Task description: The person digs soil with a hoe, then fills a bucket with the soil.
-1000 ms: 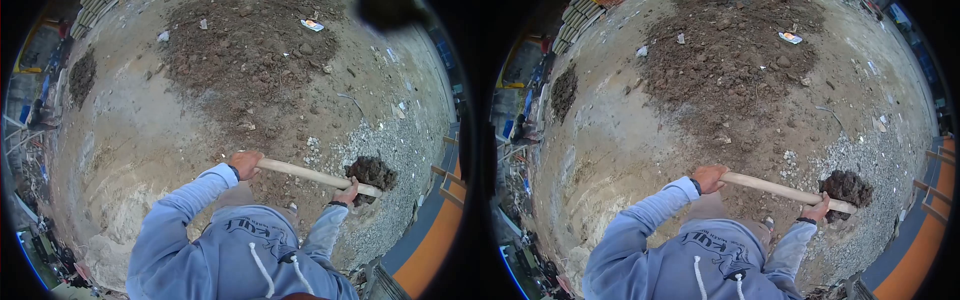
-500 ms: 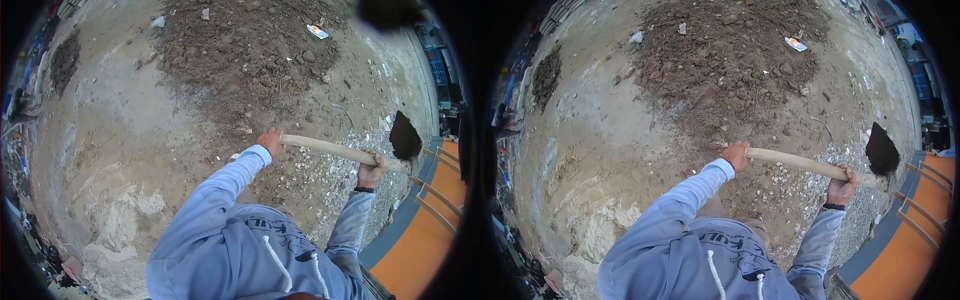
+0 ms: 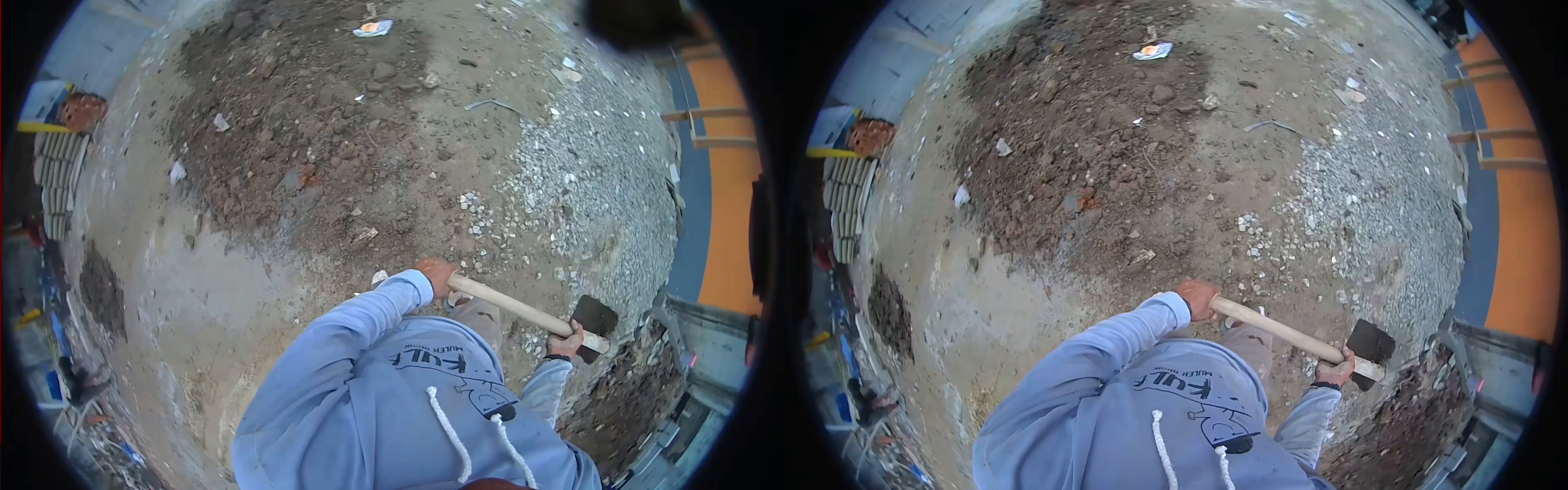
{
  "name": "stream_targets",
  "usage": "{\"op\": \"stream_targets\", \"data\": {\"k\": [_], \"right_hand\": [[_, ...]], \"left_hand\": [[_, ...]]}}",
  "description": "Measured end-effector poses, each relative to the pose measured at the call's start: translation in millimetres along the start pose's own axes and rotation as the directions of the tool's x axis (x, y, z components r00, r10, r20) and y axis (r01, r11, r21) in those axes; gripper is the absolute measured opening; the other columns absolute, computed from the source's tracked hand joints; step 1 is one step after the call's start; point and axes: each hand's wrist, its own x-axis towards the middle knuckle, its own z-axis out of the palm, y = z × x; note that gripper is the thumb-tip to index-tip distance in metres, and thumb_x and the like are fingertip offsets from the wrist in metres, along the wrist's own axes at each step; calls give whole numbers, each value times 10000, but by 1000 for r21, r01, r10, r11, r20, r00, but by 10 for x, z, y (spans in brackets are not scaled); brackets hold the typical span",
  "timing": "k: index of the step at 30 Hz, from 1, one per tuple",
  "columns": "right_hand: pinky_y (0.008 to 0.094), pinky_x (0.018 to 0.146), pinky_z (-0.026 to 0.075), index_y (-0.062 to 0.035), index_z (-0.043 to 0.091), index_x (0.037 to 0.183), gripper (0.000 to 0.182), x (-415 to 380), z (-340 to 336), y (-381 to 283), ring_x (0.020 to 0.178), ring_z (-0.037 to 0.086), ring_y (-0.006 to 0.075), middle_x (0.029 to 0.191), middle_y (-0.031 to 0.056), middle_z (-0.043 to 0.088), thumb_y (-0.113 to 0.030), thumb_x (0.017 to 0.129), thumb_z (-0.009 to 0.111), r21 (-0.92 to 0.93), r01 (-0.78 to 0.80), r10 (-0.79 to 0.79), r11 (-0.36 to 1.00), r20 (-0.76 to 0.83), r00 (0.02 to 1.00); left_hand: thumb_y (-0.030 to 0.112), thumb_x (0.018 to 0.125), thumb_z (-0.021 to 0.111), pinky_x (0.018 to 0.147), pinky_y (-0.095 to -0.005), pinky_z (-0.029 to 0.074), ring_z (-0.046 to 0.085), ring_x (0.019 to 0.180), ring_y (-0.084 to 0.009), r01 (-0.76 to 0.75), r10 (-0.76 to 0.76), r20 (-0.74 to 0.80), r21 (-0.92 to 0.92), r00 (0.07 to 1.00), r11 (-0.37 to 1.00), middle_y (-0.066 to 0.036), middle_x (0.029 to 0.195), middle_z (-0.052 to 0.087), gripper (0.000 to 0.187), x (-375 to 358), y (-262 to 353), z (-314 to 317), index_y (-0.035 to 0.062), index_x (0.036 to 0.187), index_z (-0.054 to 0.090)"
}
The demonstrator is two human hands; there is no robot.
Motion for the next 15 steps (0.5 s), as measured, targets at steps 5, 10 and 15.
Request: {"op": "stream_targets", "data": {"k": [5,10,15], "right_hand": [[451,754,447,-61,480,681,73,75,-1106,-360,681,522,307,673,111,526,-103,668,538,410,155,-75,899,-204,976],[465,737,446,-51,478,707,108,181,-1697,-951,675,515,301,675,121,515,-106,644,547,569,370,-152,734,-392,907],[428,682,457,-72,480,690,93,149,-2317,-1624,595,483,249,637,75,480,-119,638,543,638,472,-63,609,-554,830]], "left_hand": [[359,653,696,765,-447,448,596,872,-320,-252,221,134,301,966,920,-132,868,627,357,902,1076,6,114,887,585],[417,635,706,743,-421,466,600,843,-356,-436,185,552,368,813,821,-195,880,627,495,1711,2493,379,67,966,592],[474,624,700,753,-402,463,601,838,-366,-645,194,832,235,521,727,-212,889,624,610,1965,3818,728,18,1011,585]]}}
